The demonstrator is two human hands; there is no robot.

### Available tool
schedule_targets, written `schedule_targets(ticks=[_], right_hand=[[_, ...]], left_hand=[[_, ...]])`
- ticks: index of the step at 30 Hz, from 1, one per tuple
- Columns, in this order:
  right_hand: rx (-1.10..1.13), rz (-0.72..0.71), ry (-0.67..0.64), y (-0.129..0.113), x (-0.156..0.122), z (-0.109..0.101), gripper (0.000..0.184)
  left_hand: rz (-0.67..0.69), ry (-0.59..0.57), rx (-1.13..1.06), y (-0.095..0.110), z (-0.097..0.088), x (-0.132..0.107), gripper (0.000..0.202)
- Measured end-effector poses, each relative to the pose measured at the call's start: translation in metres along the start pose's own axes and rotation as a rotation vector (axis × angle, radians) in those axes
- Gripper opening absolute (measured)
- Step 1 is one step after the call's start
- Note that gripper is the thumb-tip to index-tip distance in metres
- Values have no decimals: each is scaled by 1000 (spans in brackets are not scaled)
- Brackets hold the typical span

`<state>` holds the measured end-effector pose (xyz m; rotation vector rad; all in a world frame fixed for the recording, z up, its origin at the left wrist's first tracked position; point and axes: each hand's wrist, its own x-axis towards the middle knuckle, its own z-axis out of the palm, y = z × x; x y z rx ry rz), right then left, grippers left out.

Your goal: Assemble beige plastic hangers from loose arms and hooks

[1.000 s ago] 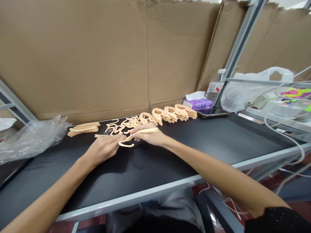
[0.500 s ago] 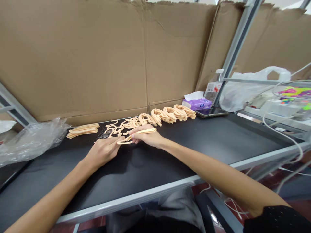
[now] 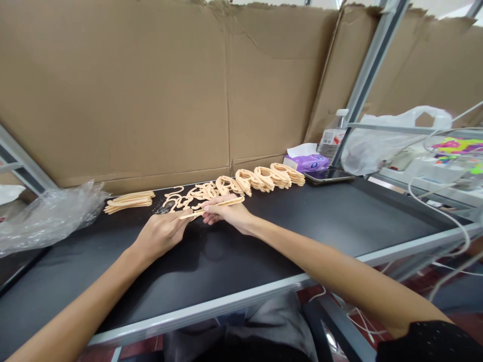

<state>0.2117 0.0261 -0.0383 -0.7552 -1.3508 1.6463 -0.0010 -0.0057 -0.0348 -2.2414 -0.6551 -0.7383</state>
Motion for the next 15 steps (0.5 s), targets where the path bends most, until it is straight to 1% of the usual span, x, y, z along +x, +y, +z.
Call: schedule_targets(ticks=[4,8,11,15], right_hand=[[27,35,19,-1,-1,2,1],[47,20,22,-3,0,4,3],[87,4,15,-6,0,6,4],[166,33,21,-8,1,7,6]], left_hand=[[-37,22,-37,2,-1,3,19],[-70,25,-44,-1,2,2,18],[-136,30,-38,-2,4,2,16],[-218,78,-51,-2,4,4,14]])
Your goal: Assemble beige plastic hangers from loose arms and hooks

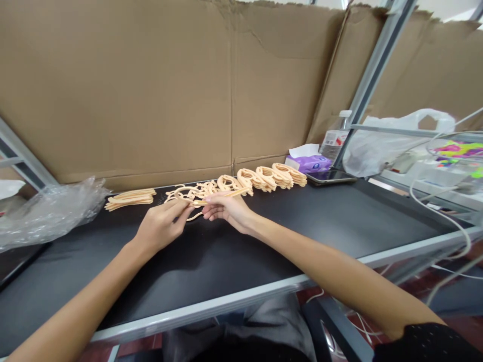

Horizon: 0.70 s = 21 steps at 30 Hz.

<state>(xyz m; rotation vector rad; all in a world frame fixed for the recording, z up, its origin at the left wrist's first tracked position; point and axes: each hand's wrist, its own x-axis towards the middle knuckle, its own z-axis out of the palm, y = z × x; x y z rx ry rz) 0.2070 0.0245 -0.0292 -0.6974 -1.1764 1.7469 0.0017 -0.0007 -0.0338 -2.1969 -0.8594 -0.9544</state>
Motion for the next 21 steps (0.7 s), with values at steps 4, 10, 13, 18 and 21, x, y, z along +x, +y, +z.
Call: schedule_targets(ticks=[4,10,13,18,21], right_hand=[[122,29,33,-3,1,-2,10],[260,-15,133,-14,0,-4,16],[270,-27,146,-17,0,-4,17],[261,-40,108,-15,1,-6,10],[226,-78,62,-14,1,-8,2]], left_hand=[[-33,8,18,-3,2,-2,17],[-103,-37,90,-15,7,-9,22],[-100,-58,107,-16,7,-9,24],[-70,-120,48,-12,5,-6,27],[-62,-143,31,-12,4,-6,27]])
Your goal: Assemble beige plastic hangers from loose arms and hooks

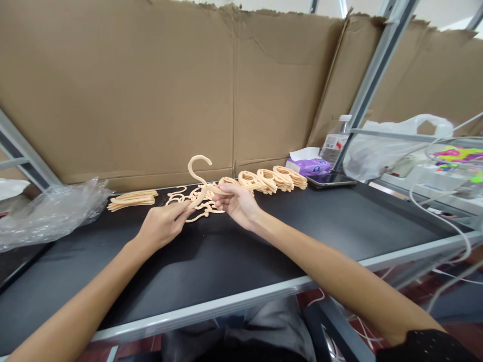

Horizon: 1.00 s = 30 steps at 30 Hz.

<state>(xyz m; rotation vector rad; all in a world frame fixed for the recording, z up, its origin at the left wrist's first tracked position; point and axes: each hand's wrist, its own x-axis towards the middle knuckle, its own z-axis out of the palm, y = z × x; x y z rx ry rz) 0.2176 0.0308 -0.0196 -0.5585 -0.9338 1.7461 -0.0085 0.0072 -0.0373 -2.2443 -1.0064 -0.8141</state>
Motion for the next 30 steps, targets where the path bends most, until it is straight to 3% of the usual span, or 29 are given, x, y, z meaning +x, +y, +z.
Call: schedule_targets(ticks=[6,11,23,27,30], right_hand=[[-51,-43,-91,0,-1,-1,10],[-61,-25,-91,0,-1,-2,3],[-10,104,101,-3,1,0,20],[-45,110,61,2,0,1,15],[-94,158,-17,9,-3,4,9]], left_hand=[[-7,-19,-8,-6,0,-3,24],[-5,-15,6,-7,1,-4,25],[3,53,52,-7,4,-6,28],[-1,87,20,0,0,-3,27],[-21,5,-91,10,-5,3,22]])
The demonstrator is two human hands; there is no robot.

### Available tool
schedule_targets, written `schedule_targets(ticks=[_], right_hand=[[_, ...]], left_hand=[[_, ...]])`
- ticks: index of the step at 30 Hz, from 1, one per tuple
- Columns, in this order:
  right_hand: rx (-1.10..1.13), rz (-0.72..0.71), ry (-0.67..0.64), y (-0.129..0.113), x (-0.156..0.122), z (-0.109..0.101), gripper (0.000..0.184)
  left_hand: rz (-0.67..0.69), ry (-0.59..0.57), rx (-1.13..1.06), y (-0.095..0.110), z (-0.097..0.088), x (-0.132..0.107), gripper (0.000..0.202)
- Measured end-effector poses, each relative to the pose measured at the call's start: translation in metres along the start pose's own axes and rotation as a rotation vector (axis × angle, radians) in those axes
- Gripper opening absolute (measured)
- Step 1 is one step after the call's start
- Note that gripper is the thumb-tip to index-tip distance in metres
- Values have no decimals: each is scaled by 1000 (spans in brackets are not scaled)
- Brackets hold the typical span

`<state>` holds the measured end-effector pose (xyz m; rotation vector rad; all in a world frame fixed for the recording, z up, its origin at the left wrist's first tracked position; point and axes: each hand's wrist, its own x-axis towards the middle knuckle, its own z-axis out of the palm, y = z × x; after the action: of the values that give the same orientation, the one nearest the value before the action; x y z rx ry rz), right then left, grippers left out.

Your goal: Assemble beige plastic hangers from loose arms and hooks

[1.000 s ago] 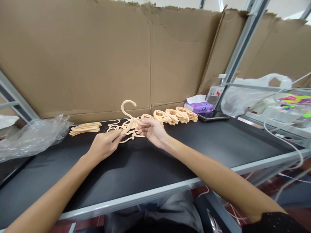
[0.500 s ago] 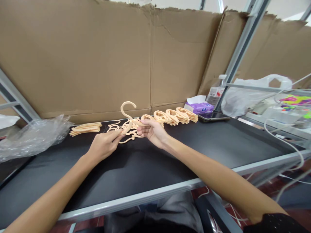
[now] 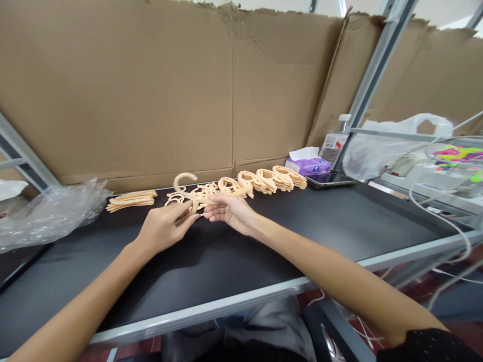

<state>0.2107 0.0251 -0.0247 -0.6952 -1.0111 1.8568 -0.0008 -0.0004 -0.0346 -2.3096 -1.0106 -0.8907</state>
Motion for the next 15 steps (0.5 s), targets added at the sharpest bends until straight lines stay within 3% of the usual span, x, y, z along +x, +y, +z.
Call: schedule_targets(ticks=[4,8,12,15], right_hand=[[-69,11,-81,4,-2,2,9],[-205,-121,-107,-2,-4,-1,22],[-417,-242,-12,-4,1,-7,28],[-638,-278,94,2,6,-13,26]], left_hand=[[-117,9,-107,8,-1,4,29],[-389,4,-221,4,-2,6,24],[-683,140,-355,-12,-7,8,23],[-796,249,-350,-26,-12,7,24]])
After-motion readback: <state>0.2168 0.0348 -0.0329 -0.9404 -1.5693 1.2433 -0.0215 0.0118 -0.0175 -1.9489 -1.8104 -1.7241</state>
